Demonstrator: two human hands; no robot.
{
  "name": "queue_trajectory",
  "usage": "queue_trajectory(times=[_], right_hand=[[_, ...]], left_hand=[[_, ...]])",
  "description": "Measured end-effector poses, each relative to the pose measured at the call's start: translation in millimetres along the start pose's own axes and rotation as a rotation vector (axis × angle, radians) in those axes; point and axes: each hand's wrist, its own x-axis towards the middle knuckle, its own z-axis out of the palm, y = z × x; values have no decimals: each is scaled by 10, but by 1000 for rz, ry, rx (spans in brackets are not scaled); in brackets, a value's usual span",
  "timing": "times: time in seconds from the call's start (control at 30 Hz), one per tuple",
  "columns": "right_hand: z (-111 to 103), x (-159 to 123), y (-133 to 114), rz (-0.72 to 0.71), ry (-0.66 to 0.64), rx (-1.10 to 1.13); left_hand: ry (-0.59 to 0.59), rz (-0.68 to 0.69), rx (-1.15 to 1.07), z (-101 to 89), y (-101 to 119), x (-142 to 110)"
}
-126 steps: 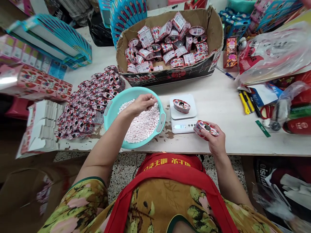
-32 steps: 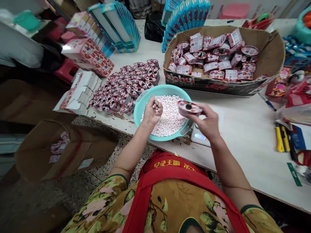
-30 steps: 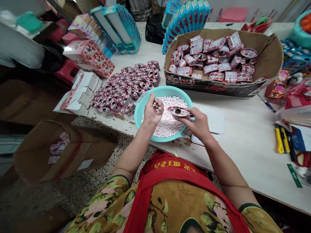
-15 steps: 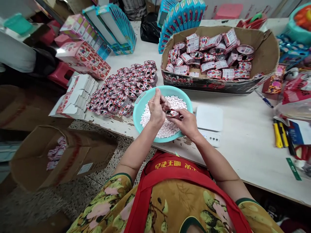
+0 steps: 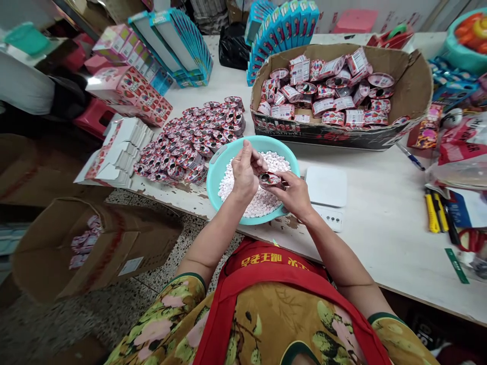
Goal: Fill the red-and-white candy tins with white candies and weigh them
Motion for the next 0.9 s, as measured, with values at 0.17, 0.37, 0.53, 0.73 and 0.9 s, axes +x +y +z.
queue_trajectory(times=[0.17, 0.37, 0.53, 0.73, 0.9], right_hand=[[-418, -210, 162, 64, 159, 249], [-1059, -463, 749, 263, 394, 97], [-1143, -533, 1048, 399, 277, 24], [-1701, 76, 879, 129, 461, -222], [-2340, 1577, 1019, 156, 317, -688]], left_hand=[[-34, 165, 280, -426, -4, 221], [-734, 111, 1257, -938, -391, 126], [-1113, 255, 1493, -926, -598, -111], [-1173, 378, 1648, -809, -673, -33], [-1112, 314, 1870, -587, -684, 128]])
